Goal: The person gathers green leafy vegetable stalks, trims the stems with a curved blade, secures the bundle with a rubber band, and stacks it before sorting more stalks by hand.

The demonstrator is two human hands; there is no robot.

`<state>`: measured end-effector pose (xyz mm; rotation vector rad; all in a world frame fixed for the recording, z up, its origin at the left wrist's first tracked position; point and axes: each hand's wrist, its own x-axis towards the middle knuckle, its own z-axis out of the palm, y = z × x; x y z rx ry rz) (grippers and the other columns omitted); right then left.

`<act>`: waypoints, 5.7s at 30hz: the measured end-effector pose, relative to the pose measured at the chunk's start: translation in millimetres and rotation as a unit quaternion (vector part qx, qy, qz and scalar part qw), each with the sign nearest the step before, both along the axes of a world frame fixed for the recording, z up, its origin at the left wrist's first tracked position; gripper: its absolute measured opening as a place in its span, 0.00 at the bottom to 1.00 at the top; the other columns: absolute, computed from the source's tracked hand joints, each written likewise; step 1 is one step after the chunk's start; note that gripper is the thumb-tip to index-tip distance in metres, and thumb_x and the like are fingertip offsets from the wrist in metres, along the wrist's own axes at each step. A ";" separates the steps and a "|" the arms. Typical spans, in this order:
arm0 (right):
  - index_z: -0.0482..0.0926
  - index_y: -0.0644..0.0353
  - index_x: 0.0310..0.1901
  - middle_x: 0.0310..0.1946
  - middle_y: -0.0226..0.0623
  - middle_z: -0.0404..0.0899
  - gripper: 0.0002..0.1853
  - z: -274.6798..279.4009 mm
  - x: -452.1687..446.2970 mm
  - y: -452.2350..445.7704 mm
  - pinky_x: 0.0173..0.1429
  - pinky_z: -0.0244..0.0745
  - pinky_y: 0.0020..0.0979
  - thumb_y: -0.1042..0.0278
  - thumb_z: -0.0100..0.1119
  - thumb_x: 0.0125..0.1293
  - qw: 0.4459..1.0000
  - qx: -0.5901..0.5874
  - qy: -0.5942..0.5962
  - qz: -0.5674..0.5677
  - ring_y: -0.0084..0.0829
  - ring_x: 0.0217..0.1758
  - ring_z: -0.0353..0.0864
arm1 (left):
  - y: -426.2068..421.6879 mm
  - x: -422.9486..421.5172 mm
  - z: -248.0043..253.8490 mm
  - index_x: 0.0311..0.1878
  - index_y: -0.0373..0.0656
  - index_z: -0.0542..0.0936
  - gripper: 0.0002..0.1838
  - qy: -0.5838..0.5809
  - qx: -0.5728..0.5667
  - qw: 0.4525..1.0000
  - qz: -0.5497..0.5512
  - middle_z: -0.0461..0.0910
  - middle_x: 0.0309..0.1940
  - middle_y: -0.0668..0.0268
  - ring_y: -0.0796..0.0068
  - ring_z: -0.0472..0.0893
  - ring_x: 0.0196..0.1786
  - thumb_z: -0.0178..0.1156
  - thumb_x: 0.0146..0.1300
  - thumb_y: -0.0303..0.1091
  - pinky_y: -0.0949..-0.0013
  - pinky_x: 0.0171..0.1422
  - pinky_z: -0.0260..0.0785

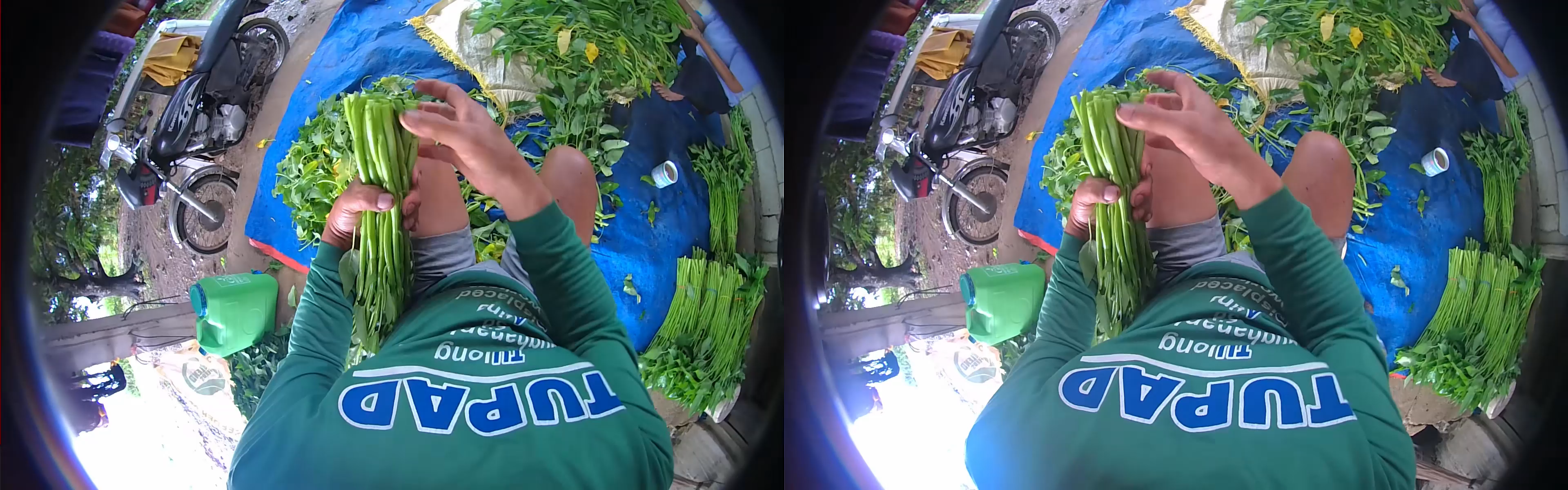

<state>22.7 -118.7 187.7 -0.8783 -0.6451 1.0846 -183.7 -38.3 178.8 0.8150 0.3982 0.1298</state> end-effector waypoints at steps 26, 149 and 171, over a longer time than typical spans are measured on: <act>0.62 0.71 0.79 0.61 0.48 0.86 0.45 47.6 24.5 0.6 0.68 0.80 0.38 0.58 0.76 0.70 0.991 0.031 -0.104 -0.083 0.33 0.65 0.85 | 31.1 10.0 83.5 0.57 0.38 0.83 0.29 0.090 0.310 0.941 0.104 0.88 0.41 0.66 0.74 0.88 0.43 0.81 0.50 0.22 0.66 0.52 0.83; 0.79 0.61 0.57 0.46 0.31 0.86 0.23 -49.7 32.1 -146.0 0.52 0.85 0.30 0.70 0.79 0.65 0.974 -0.117 0.008 -0.192 0.23 0.44 0.87 | -90.8 124.2 -19.6 0.63 0.41 0.81 0.25 0.062 0.302 0.917 -0.254 0.84 0.50 0.70 0.77 0.80 0.53 0.71 0.61 0.28 0.66 0.61 0.74; 0.73 0.62 0.70 0.63 0.39 0.84 0.36 -53.6 40.4 -191.4 0.72 0.79 0.37 0.75 0.79 0.61 0.976 -0.070 -0.021 -0.203 0.31 0.65 0.84 | -107.2 192.6 -55.9 0.61 0.33 0.86 0.41 0.100 0.099 0.983 -0.119 0.89 0.51 0.62 0.70 0.86 0.54 0.40 0.87 0.66 0.66 0.68 0.74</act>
